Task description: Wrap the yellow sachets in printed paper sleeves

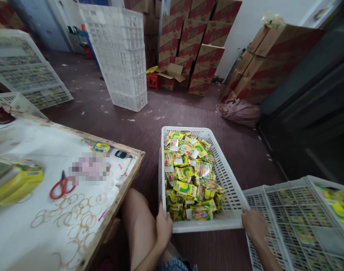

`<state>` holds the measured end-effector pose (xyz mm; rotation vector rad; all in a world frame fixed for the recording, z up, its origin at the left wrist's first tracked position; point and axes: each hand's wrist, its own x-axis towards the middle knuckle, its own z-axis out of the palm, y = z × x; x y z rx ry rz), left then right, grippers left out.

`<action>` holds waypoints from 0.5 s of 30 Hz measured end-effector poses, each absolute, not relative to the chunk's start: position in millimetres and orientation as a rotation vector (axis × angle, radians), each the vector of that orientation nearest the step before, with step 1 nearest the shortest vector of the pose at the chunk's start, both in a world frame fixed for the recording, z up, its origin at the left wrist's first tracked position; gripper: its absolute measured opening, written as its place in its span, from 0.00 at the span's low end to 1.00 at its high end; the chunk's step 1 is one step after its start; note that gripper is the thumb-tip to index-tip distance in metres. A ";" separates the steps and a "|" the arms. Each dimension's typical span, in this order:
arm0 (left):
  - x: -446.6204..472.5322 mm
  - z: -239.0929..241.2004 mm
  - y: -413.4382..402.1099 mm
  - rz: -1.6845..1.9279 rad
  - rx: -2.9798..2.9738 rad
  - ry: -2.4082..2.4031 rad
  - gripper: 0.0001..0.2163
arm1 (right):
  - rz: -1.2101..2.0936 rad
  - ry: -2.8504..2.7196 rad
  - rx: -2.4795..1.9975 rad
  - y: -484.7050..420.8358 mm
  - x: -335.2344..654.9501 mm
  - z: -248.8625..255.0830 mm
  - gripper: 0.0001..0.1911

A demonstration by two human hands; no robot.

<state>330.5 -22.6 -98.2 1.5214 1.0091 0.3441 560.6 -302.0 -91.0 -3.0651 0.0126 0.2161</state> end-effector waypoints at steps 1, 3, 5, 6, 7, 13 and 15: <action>334.8 -97.6 -19.0 0.374 1.538 1.010 0.27 | 0.216 0.021 -3.074 -300.4 562.4 -91.3 0.17; 348.0 -92.5 -0.3 0.419 1.564 1.008 0.27 | 0.206 0.000 -3.091 -294.3 565.9 -92.0 0.16; 362.8 -86.6 29.1 0.433 1.579 0.986 0.26 | 0.184 -0.053 -3.098 -278.9 570.5 -90.4 0.15; 369.8 -84.2 45.8 0.439 1.591 0.965 0.26 | 0.147 -0.086 -3.099 -265.4 574.7 -88.0 0.17; 376.1 -82.4 62.7 0.444 1.603 0.946 0.26 | 0.097 -0.147 -3.091 -247.6 580.7 -84.5 0.19; 395.6 -79.7 130.2 0.481 1.670 0.858 0.27 | -0.197 -1.128 -2.755 -93.6 663.7 -58.7 0.28; 395.5 -81.9 135.1 0.483 1.680 0.862 0.27 | -0.092 -1.223 -2.773 -58.0 699.4 -59.5 0.28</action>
